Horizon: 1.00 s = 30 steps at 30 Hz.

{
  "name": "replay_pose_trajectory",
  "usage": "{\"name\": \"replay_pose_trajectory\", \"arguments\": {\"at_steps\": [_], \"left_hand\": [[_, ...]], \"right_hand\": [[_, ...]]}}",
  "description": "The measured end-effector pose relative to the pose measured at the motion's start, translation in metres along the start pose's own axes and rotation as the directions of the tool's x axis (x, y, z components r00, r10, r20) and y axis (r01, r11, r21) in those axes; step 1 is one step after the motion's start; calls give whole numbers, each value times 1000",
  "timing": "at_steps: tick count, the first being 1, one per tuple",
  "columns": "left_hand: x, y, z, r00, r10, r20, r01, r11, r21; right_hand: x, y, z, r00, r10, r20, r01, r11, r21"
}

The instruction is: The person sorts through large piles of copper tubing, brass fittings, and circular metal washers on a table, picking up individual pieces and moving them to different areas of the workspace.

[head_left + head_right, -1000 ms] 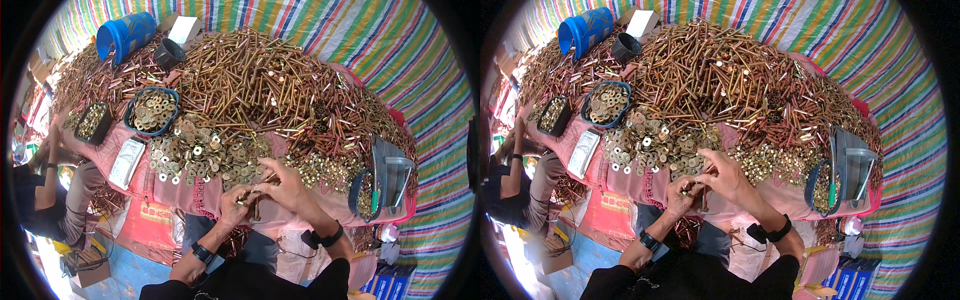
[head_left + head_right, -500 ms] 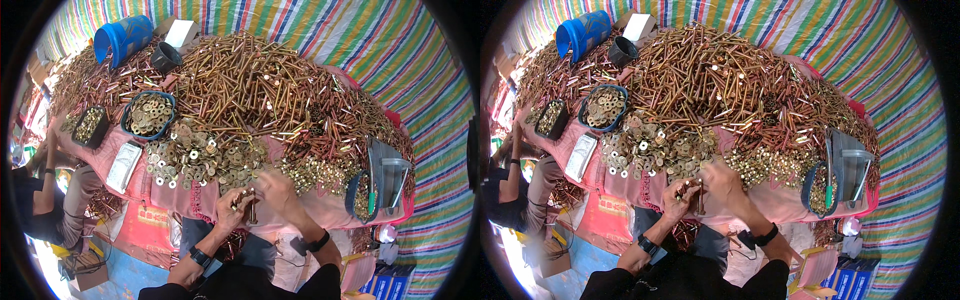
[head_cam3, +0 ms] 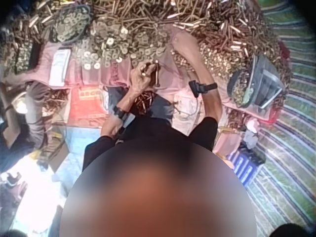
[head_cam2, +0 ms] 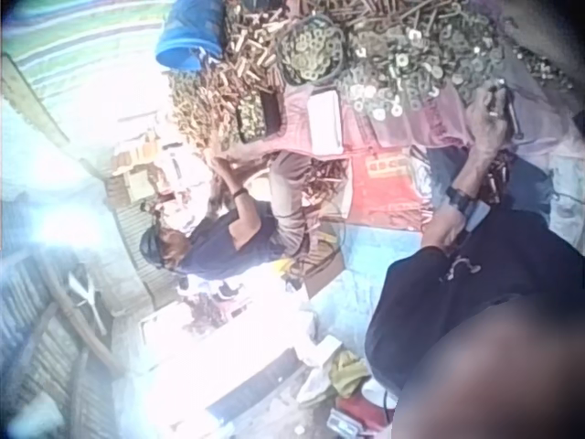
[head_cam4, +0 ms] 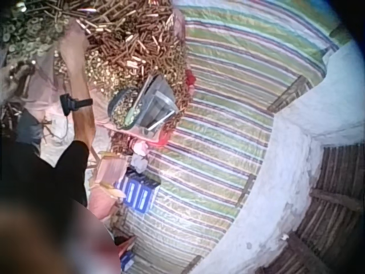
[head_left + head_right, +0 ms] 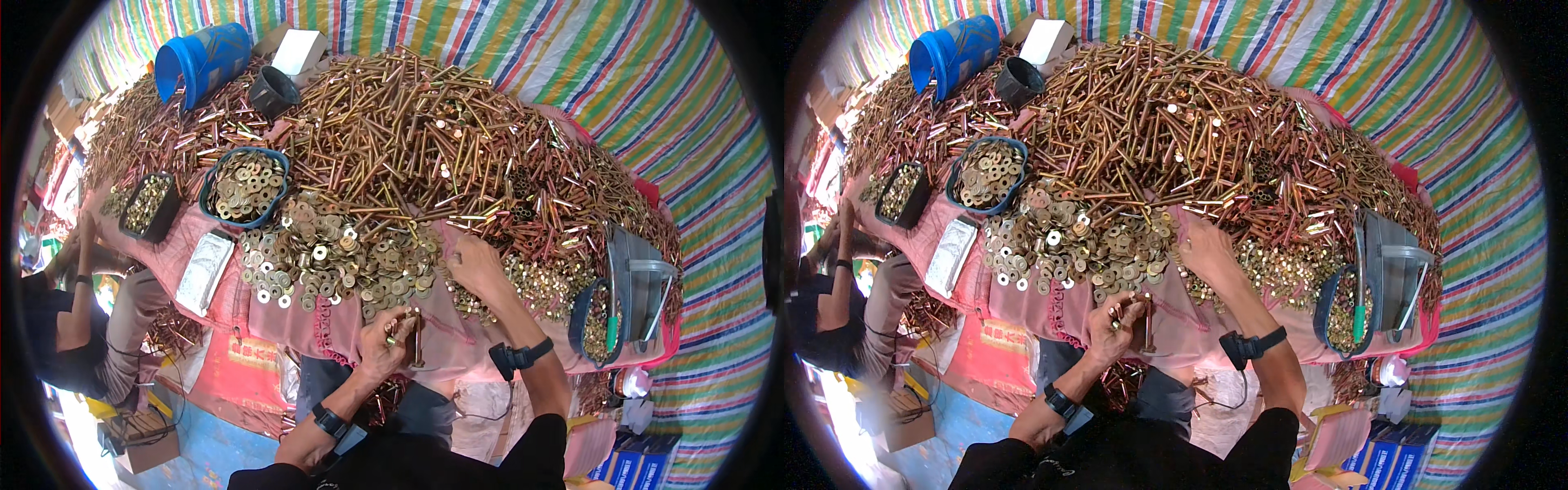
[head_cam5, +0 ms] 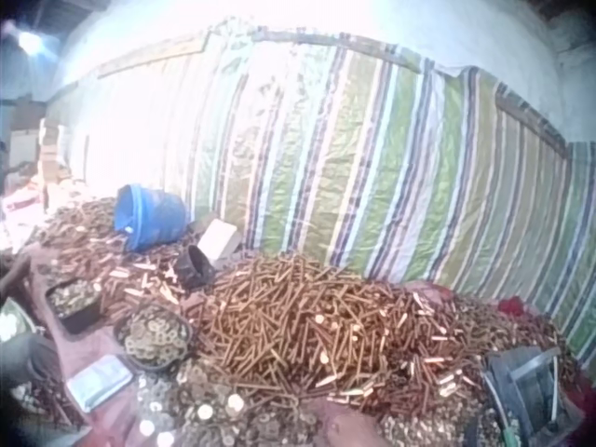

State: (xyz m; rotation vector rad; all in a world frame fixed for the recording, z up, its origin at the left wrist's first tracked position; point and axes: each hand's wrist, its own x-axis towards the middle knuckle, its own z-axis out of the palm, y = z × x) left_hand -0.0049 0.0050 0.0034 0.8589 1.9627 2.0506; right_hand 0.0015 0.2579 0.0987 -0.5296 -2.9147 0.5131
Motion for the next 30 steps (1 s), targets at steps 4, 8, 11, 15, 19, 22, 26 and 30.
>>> {"name": "replay_pose_trajectory", "arguments": {"at_steps": [4,8,11,15,19,22,26,30], "left_hand": [[1,-4,1,1000,-9,-2,8,1000,-5],[1,-4,0,997,74,-7,-73,995,71],[3,-2,-2,994,107,-16,-105,988,115],[4,-1,-1,986,161,-38,-155,980,125],[4,-1,-1,987,161,-28,-157,980,119],[6,-1,-1,986,168,-21,-164,979,119],[5,1,-3,984,174,-21,-171,978,119],[4,4,-5,995,94,16,-95,986,138]], "right_hand": [[-25,-12,-5,970,209,121,-240,777,583],[-68,-39,6,967,71,246,-252,435,865],[-91,-57,18,967,-27,253,-211,470,857],[-99,-67,25,993,8,118,-101,581,807],[-100,-69,21,999,24,-21,1,633,774],[-97,-76,18,975,-128,-179,213,755,621],[-97,-84,10,911,-287,-295,391,829,400],[-100,-88,4,897,-322,-303,417,842,341]]}}
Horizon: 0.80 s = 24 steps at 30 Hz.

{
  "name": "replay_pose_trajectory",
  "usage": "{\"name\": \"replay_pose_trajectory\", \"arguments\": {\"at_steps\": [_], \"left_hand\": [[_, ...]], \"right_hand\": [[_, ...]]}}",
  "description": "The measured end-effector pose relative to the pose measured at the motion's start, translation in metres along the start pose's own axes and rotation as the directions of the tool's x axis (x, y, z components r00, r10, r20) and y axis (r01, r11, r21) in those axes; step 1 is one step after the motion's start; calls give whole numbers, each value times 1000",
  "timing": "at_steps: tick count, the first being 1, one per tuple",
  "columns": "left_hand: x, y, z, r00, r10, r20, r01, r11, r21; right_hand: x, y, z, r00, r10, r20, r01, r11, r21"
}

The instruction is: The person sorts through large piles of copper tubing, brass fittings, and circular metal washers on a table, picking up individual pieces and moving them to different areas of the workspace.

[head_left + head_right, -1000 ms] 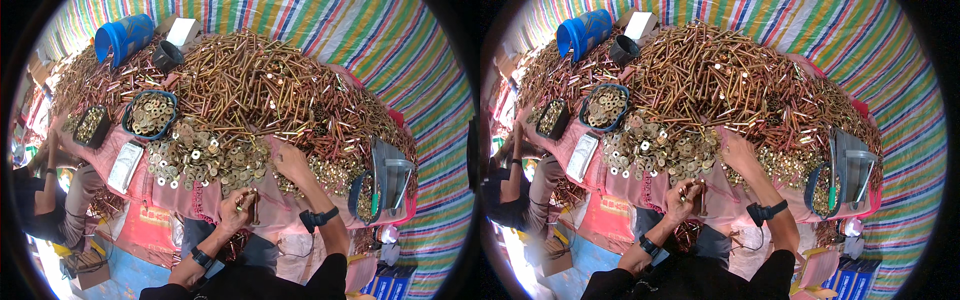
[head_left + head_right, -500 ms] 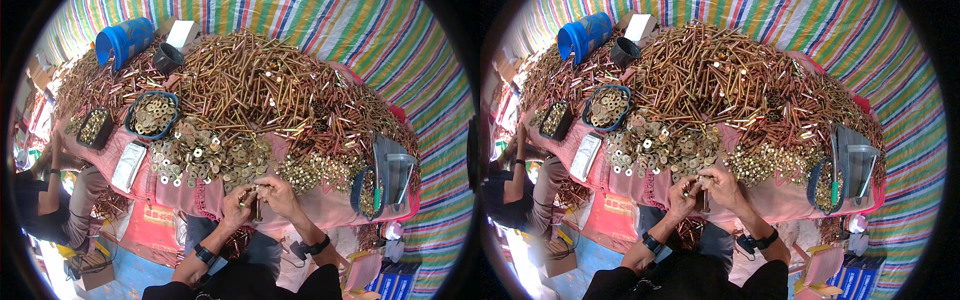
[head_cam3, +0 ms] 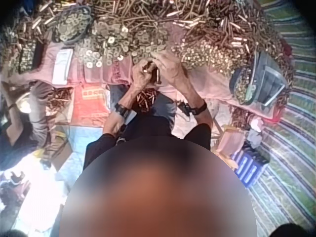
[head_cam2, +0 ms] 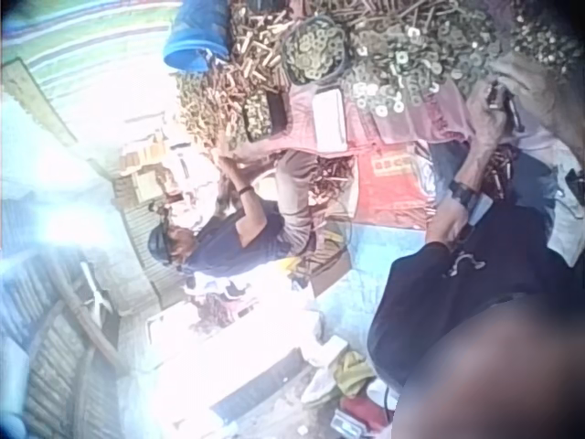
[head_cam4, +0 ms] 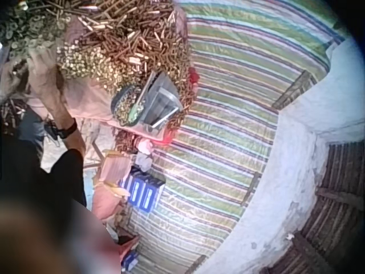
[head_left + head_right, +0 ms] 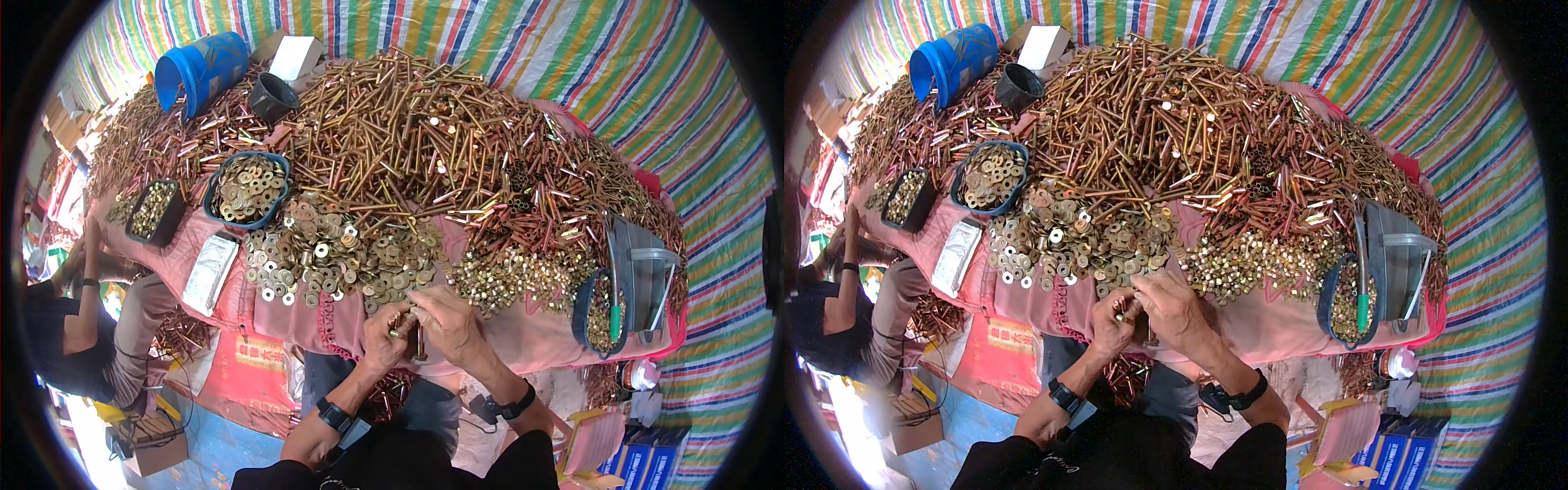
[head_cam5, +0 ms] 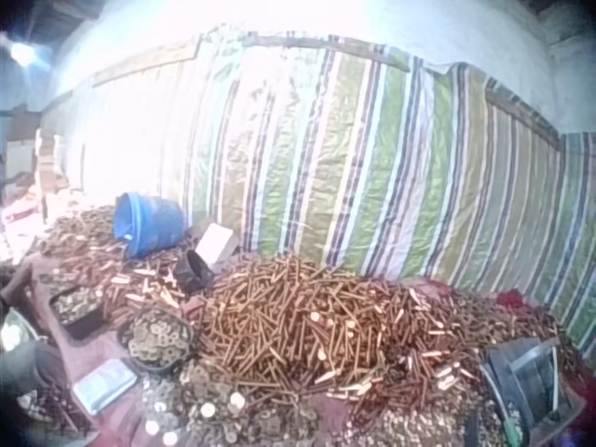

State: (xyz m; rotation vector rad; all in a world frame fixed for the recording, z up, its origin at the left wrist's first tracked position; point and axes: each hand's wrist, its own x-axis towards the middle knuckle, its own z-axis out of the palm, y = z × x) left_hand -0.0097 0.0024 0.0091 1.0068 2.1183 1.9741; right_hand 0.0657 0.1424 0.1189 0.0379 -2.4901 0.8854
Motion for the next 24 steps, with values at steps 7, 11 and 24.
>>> {"name": "replay_pose_trajectory", "arguments": {"at_steps": [7,11,24], "left_hand": [[1,0,0,1000,19,-16,-20,998,-52],[0,-5,-1,998,63,-8,-64,995,-77],[1,2,-1,1000,-16,9,16,999,-35]], "right_hand": [[2,-9,10,997,14,-71,-20,996,-82],[7,-11,6,998,-44,-42,37,988,-152],[-3,0,9,995,61,-82,-56,997,54]]}}
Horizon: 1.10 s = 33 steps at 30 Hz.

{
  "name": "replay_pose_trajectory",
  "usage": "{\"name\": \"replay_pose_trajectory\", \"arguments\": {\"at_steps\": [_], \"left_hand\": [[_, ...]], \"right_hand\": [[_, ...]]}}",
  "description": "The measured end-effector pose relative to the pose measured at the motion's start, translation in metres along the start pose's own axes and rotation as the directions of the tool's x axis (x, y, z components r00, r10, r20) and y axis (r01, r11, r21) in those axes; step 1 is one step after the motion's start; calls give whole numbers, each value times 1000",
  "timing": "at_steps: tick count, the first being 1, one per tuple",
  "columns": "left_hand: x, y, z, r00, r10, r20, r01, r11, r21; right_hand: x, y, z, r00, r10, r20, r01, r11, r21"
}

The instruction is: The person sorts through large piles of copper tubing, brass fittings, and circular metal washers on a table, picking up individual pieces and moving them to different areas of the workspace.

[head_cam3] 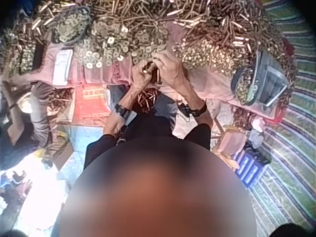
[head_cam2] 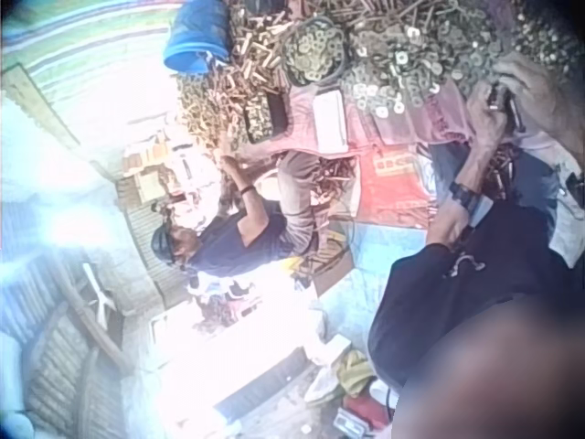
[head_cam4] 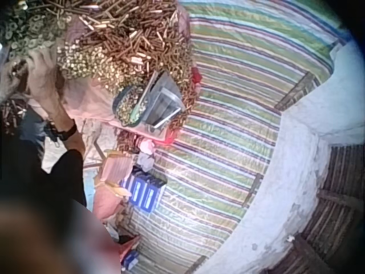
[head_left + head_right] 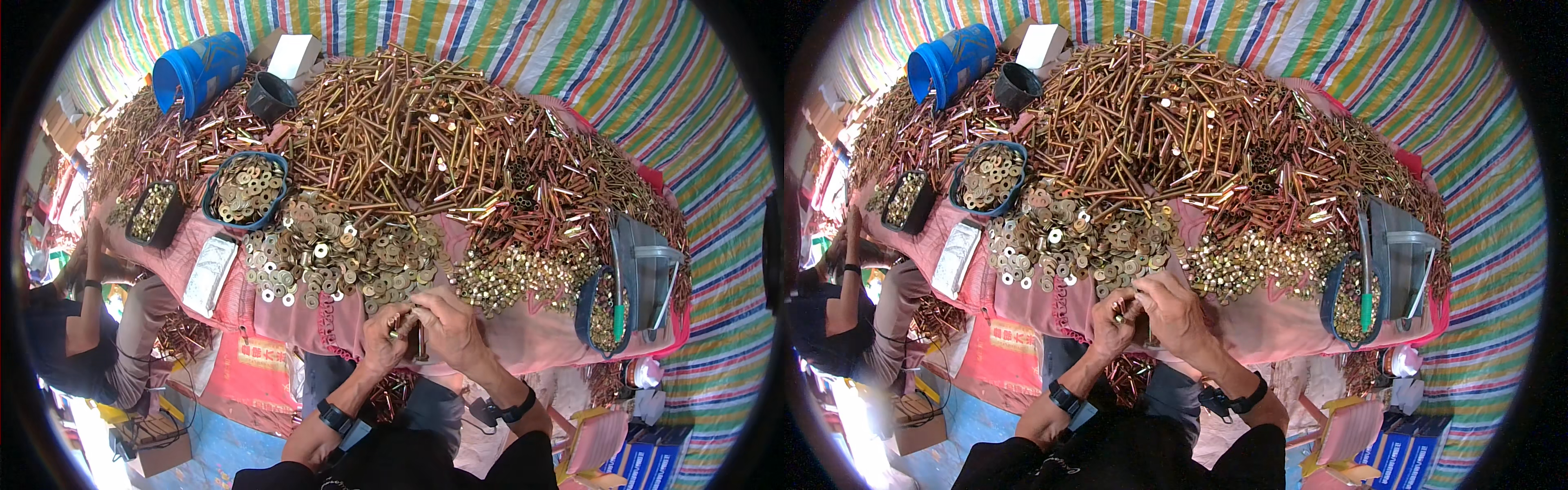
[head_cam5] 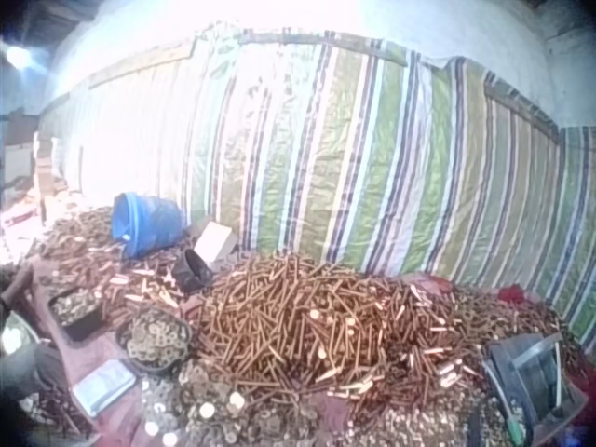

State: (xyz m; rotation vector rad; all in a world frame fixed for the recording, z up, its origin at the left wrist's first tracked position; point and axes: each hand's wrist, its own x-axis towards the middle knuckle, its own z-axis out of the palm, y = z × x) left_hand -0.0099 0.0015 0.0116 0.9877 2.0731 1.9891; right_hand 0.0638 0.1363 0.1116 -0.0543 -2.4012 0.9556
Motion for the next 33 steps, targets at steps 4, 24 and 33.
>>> {"name": "replay_pose_trajectory", "arguments": {"at_steps": [4,24,33], "left_hand": [[0,-3,0,999,31,-14,-31,1000,4],[2,3,-1,1000,28,-2,-28,999,-42],[0,-1,1,998,51,-24,-52,998,-36]], "right_hand": [[-2,2,0,999,-34,19,34,999,-5],[-6,-1,4,997,78,-9,-78,997,-18],[-12,5,14,993,17,-114,-26,997,-72]]}}
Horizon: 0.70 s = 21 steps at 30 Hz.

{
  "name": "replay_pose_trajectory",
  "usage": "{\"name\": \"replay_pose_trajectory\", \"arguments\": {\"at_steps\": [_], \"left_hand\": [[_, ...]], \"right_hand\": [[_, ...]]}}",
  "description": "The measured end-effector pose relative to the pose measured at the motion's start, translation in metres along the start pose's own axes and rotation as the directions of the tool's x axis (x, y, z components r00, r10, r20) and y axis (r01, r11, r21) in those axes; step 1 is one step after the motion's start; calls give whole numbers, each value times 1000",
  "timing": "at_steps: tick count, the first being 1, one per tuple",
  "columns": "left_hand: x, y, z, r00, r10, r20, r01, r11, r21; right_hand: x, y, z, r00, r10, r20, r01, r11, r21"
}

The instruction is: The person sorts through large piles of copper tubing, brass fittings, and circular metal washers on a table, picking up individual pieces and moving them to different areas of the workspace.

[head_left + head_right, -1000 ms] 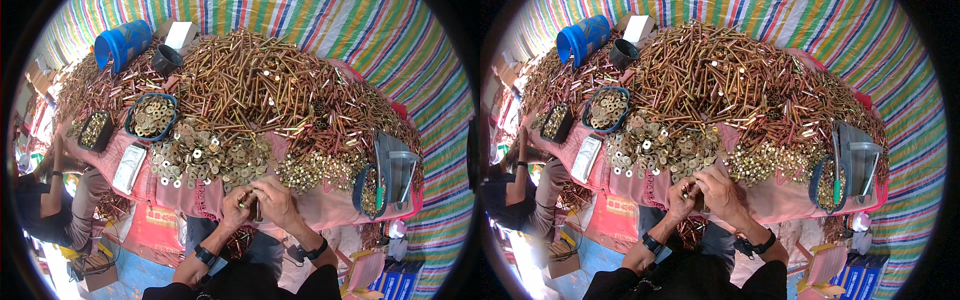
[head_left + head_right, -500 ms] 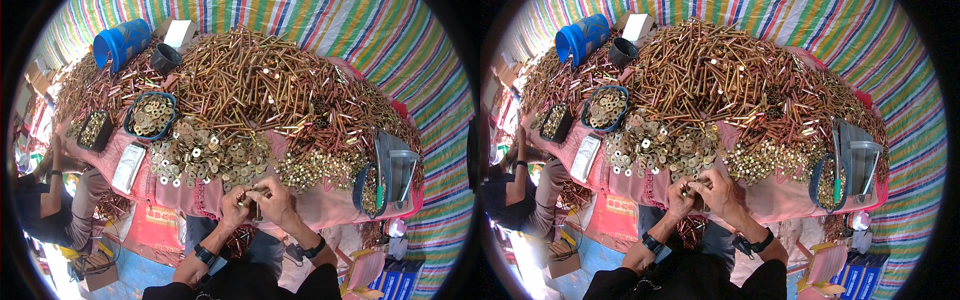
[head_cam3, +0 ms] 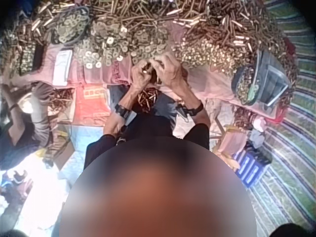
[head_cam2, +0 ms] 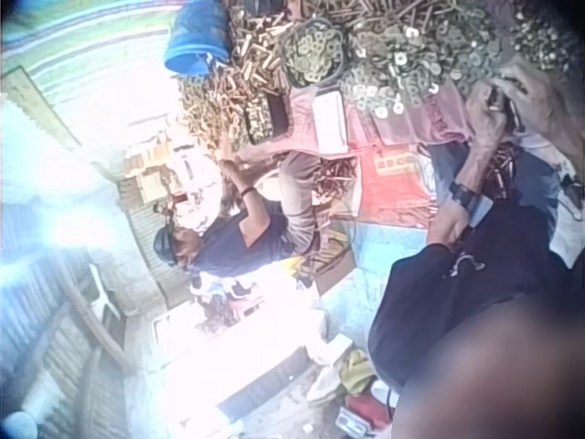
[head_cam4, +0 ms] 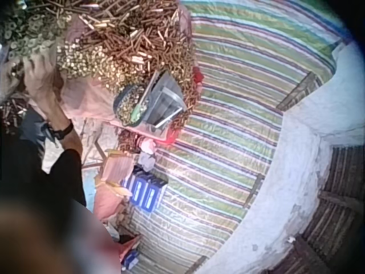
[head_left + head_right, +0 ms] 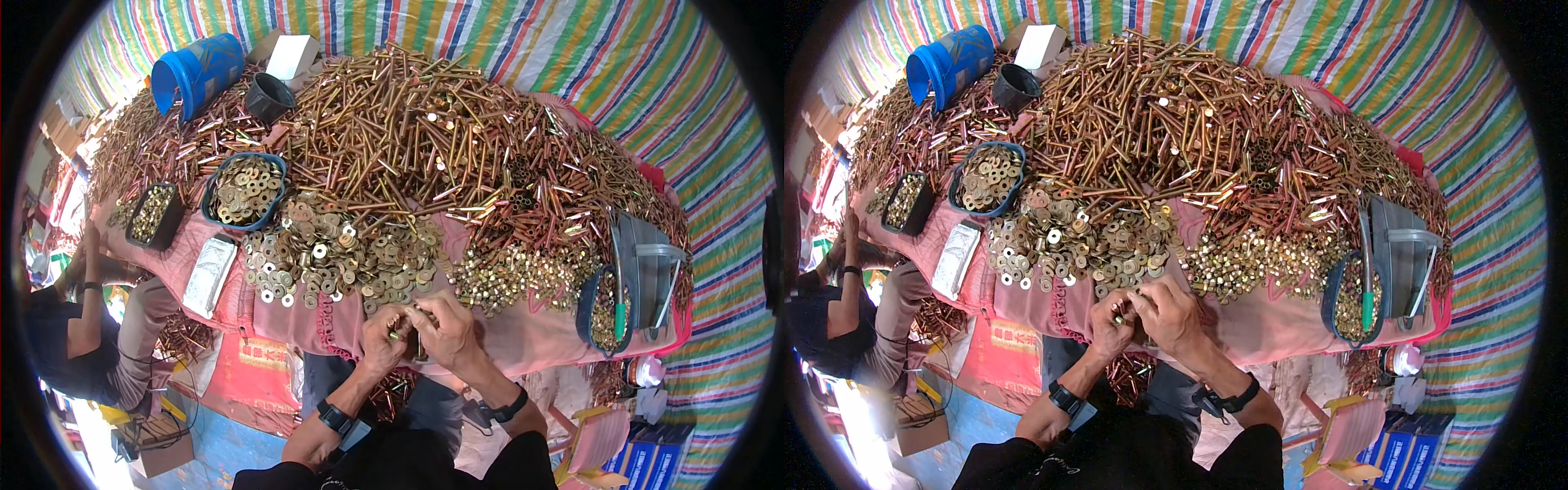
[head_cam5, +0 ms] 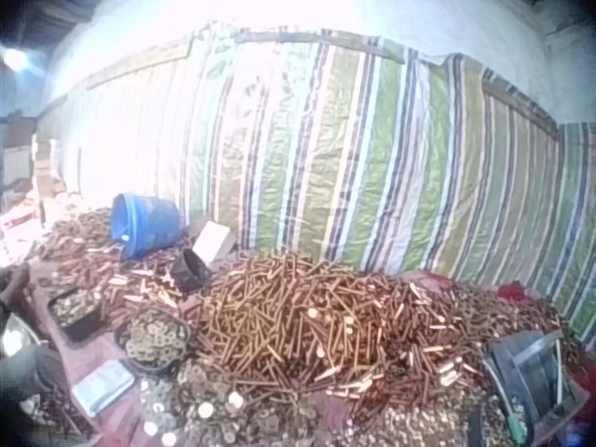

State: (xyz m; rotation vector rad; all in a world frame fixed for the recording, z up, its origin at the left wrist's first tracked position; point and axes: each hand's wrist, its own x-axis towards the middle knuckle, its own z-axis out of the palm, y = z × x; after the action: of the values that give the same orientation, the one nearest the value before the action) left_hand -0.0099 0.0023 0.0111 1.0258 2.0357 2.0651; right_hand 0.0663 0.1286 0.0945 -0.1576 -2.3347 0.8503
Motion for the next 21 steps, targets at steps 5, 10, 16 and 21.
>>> {"name": "replay_pose_trajectory", "arguments": {"at_steps": [5,10,16,21], "left_hand": [[-1,0,-2,999,-25,28,26,1000,-9],[1,1,0,1000,9,13,-9,1000,3],[1,2,-1,1000,4,8,-4,1000,5],[2,2,-3,999,7,52,-6,1000,-17]], "right_hand": [[-2,-2,4,976,212,59,-218,968,127],[6,1,2,995,98,28,-101,987,129],[5,7,-1,964,216,153,-237,962,138],[8,7,1,999,-51,5,51,997,50]]}}
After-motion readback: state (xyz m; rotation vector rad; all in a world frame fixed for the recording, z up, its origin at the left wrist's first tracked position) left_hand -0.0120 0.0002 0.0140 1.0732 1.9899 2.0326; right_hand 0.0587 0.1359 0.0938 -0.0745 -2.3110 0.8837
